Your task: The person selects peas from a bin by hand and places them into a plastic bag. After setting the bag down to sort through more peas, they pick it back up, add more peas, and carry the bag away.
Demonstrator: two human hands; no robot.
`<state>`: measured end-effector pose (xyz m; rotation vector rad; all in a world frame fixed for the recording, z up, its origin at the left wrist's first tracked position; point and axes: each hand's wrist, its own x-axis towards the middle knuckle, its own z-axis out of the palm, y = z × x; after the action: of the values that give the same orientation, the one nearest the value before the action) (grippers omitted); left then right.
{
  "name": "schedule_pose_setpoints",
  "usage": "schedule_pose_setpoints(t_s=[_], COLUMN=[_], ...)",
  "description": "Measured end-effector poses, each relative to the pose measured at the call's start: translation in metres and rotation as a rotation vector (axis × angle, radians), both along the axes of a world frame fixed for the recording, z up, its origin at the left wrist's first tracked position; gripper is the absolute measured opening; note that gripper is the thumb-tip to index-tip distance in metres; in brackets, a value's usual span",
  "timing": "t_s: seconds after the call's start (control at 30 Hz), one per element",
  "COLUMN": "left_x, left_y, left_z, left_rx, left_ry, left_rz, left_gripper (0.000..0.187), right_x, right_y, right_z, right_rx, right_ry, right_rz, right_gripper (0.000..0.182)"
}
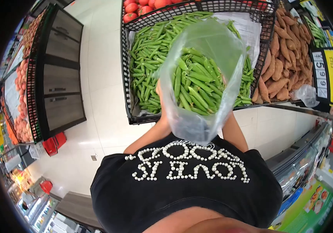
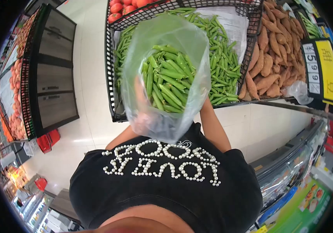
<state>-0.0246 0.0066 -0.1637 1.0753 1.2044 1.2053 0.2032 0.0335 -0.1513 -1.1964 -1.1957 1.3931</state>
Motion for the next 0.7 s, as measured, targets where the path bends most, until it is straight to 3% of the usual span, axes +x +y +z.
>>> schedule_pose_setpoints(t_s=[0.13,0.23,0.33,0.4,0.47,0.53,0.6,0.7], left_x=[0.023,0.049,0.067,0.077,0.086,0.082,0.083,0.086], left_y=[-0.018,-0.026,-0.023,-0.026,-0.029,-0.034,-0.033,-0.008], left_z=[0.036,0.056,0.044,0.033,0.036,0.000,0.009,0.042], left_rx=[0.100,-0.418,-0.500,-0.425,-0.330,-0.216,0.007,0.023], left_ry=[0.037,-0.824,-0.569,-0.326,-0.284,-0.173,0.366,0.054], left_rz=[0.056,0.051,0.154,0.207,0.288,0.383,0.447,0.553], left_gripper=[0.062,0.068,0.058,0.051,0.050,0.053,0.052,0.048], right_x=[0.021,0.025,0.035,0.061,0.068,0.067,0.072,0.098], right_y=[0.023,0.041,0.061,0.072,0.073,0.050,0.041,0.029], right_z=[0.030,0.034,-0.007,-0.086,-0.094,-0.028,-0.016,0.002], right_rx=[0.033,-0.125,-0.626,-0.242,-0.117,-0.044,-0.111,-0.003], right_ry=[-0.141,-0.059,0.279,0.300,0.171,0.057,0.052,0.012], right_rz=[0.034,-0.078,-0.234,-0.083,-0.065,-0.021,-0.021,0.155], right_gripper=[0.047,0.042,0.033,0.023,0.020,0.027,0.030,0.030])
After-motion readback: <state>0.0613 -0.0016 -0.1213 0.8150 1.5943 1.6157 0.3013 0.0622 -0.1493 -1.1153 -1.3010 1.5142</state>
